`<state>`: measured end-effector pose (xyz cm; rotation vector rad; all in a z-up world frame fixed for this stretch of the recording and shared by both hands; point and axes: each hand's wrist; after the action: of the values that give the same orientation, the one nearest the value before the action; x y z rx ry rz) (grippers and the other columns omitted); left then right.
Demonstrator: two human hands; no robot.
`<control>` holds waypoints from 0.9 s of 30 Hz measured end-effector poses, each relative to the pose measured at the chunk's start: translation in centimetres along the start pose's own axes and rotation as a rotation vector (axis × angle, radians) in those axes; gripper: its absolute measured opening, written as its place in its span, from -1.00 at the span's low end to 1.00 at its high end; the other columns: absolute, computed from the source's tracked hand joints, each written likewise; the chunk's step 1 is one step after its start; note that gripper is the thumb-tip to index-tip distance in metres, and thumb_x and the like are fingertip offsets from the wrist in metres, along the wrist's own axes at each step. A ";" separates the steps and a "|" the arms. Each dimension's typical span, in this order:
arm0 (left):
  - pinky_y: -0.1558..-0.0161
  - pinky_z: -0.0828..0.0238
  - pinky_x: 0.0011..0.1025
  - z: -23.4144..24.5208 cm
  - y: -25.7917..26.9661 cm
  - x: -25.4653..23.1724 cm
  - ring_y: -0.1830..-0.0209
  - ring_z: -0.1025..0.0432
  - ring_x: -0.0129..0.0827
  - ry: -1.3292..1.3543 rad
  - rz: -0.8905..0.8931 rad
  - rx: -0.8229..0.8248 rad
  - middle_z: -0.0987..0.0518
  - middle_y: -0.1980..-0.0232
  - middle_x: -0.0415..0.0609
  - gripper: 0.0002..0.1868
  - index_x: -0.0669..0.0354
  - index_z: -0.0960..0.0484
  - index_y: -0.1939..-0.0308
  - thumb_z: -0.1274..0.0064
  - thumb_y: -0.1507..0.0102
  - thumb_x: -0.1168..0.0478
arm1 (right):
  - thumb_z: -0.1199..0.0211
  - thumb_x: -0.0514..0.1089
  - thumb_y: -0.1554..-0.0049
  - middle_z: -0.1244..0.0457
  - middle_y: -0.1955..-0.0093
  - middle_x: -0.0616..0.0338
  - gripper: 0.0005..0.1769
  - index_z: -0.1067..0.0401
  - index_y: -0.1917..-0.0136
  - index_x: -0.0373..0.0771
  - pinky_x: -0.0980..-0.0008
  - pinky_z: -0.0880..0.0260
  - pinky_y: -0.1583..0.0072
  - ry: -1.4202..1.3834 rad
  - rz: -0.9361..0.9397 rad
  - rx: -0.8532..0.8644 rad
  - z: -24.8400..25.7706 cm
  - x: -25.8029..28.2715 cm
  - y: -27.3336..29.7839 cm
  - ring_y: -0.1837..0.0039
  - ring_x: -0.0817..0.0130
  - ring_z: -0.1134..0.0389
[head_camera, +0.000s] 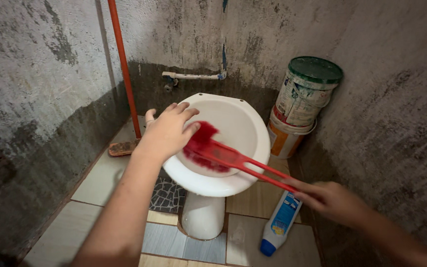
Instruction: The person pours water from a green scoop into a squat toilet, then applies liquid cleaner from a white bottle into the bowl. They use a red toilet brush to scrub the interior surfaces of the toilet repeatedly.
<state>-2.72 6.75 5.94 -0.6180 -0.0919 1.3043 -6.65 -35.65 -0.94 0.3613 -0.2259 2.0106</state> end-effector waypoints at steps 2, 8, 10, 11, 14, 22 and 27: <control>-0.34 0.12 0.40 -0.1 0.0 -0.1 -0.45 -0.24 -0.26 0.013 -0.029 -0.019 -0.41 -0.43 -0.10 -0.58 -0.12 -0.58 -0.21 0.02 -0.31 -0.05 | -0.20 0.12 -0.15 -0.38 0.34 0.12 -0.36 -0.32 -0.50 0.44 0.27 -0.49 0.19 0.011 0.111 0.010 -0.4 2.0 -1.3 0.35 0.30 -0.45; -0.30 0.09 0.39 -0.3 0.4 0.5 -0.42 -0.26 -0.31 -0.011 -0.022 0.035 -0.43 -0.39 -0.14 -0.56 -0.10 -0.57 -0.21 0.00 -0.28 -0.05 | -0.24 0.24 -0.11 -0.31 0.30 0.12 -0.46 -0.43 -0.39 0.51 0.19 -0.44 0.26 0.374 0.403 -0.087 0.3 5.3 -3.1 0.37 0.18 -0.39; -0.31 0.06 0.36 -0.3 0.7 0.7 -0.40 -0.28 -0.36 -0.027 0.002 0.068 -0.45 -0.38 -0.18 -0.56 -0.12 -0.57 -0.22 0.01 -0.28 -0.05 | -0.25 0.25 -0.08 -0.31 0.28 0.13 -0.46 -0.44 -0.36 0.52 0.17 -0.44 0.29 0.444 0.403 -0.090 1.8 4.0 -2.5 0.38 0.17 -0.39; -0.32 0.07 0.37 -0.4 0.9 0.7 -0.40 -0.28 -0.36 -0.027 0.005 0.086 -0.45 -0.37 -0.19 -0.56 -0.12 -0.56 -0.23 0.01 -0.28 -0.05 | -0.24 0.26 -0.07 -0.30 0.27 0.13 -0.44 -0.43 -0.37 0.53 0.16 -0.43 0.28 0.492 0.342 -0.062 2.7 3.3 -1.9 0.39 0.17 -0.39; -0.33 0.07 0.37 0.1 0.9 0.8 -0.39 -0.29 -0.36 -0.035 0.008 0.095 -0.46 -0.35 -0.21 -0.56 -0.12 -0.55 -0.24 0.02 -0.30 -0.04 | -0.23 0.26 -0.05 -0.31 0.26 0.13 -0.37 -0.38 -0.41 0.58 0.17 -0.46 0.26 0.538 0.207 -0.035 3.9 2.1 -1.2 0.37 0.18 -0.40; -0.29 0.10 0.42 0.6 0.9 -0.2 -0.34 -0.30 -0.35 -0.033 -0.013 0.162 -0.47 -0.32 -0.22 -0.53 -0.14 -0.52 -0.26 0.00 -0.27 -0.06 | -0.27 0.21 -0.13 -0.39 0.24 0.14 -0.44 -0.40 -0.41 0.49 0.24 -0.50 0.16 0.271 0.343 -0.012 -2.2 4.5 -3.8 0.29 0.23 -0.45; -0.28 0.04 0.41 0.3 1.5 -0.8 -0.33 -0.35 -0.36 0.005 -0.045 0.144 -0.50 -0.29 -0.22 -0.55 -0.13 -0.54 -0.24 0.00 -0.28 -0.06 | -0.28 0.12 -0.09 -0.43 0.19 0.13 -0.42 -0.35 -0.39 0.35 0.26 -0.54 0.14 0.201 0.233 -0.030 1.1 -1.0 -1.6 0.24 0.26 -0.51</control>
<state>-4.37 6.34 5.74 -0.4936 -0.0069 1.2537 -4.61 -36.11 -0.25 0.1161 -0.1779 2.2536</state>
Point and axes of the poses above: each hand's wrist, its own y-axis away from the middle knuckle, its own z-axis out of the back of the hand, x = y × z
